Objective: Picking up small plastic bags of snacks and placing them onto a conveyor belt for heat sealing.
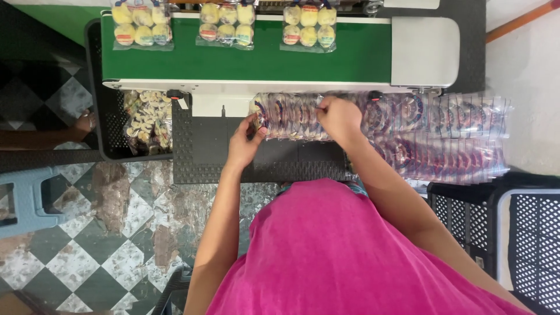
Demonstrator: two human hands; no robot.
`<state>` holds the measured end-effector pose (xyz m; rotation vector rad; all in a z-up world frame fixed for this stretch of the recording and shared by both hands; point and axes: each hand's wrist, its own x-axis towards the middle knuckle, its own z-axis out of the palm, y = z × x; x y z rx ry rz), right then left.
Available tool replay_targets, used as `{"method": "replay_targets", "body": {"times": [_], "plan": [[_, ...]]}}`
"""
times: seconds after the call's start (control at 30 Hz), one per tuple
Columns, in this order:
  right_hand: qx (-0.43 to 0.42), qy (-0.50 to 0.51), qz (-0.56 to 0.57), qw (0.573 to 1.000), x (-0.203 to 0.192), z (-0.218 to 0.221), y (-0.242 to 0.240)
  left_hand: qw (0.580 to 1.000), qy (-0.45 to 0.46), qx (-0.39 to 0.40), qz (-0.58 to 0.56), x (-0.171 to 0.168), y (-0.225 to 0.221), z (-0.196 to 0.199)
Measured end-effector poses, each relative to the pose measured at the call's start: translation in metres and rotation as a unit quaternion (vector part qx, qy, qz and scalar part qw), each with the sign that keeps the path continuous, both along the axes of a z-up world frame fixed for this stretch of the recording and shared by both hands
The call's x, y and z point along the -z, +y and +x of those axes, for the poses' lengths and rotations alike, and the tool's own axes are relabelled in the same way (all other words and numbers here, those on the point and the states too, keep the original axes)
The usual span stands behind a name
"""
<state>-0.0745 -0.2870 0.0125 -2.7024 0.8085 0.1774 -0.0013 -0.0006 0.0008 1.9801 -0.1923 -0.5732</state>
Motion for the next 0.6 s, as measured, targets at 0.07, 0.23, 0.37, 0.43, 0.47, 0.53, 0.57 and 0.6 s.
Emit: {"method": "replay_targets", "body": {"times": [0.07, 0.23, 0.37, 0.43, 0.47, 0.53, 0.57, 0.6], "plan": [[-0.023, 0.002, -0.026, 0.999, 0.010, 0.004, 0.009, 1.000, -0.001, -0.001, -0.004, -0.002, -0.001, 0.000], [-0.121, -0.089, -0.063, 0.987, -0.028, 0.005, 0.051, 1.000, 0.006, 0.003, 0.018, -0.019, -0.003, -0.003], [-0.086, -0.027, 0.065, 0.994, -0.091, -0.001, 0.060, 0.996, 0.001, 0.017, 0.084, -0.035, -0.016, 0.003], [-0.076, 0.016, 0.155, 0.985, -0.097, 0.003, 0.058, 0.989, -0.009, 0.031, 0.141, -0.051, -0.032, 0.005], [-0.079, 0.017, 0.155, 0.985, -0.095, 0.010, 0.058, 0.990, -0.009, 0.028, 0.141, -0.044, -0.039, 0.009], [-0.087, 0.078, 0.166, 0.979, -0.091, 0.024, 0.058, 0.981, -0.016, 0.049, 0.186, -0.029, -0.056, 0.017], [-0.088, 0.076, 0.166, 0.979, -0.078, 0.030, 0.058, 0.981, -0.018, 0.048, 0.186, -0.012, -0.059, 0.019], [-0.099, 0.081, 0.140, 0.982, -0.065, 0.036, 0.058, 0.981, -0.014, 0.053, 0.186, 0.006, -0.063, 0.022]]}}
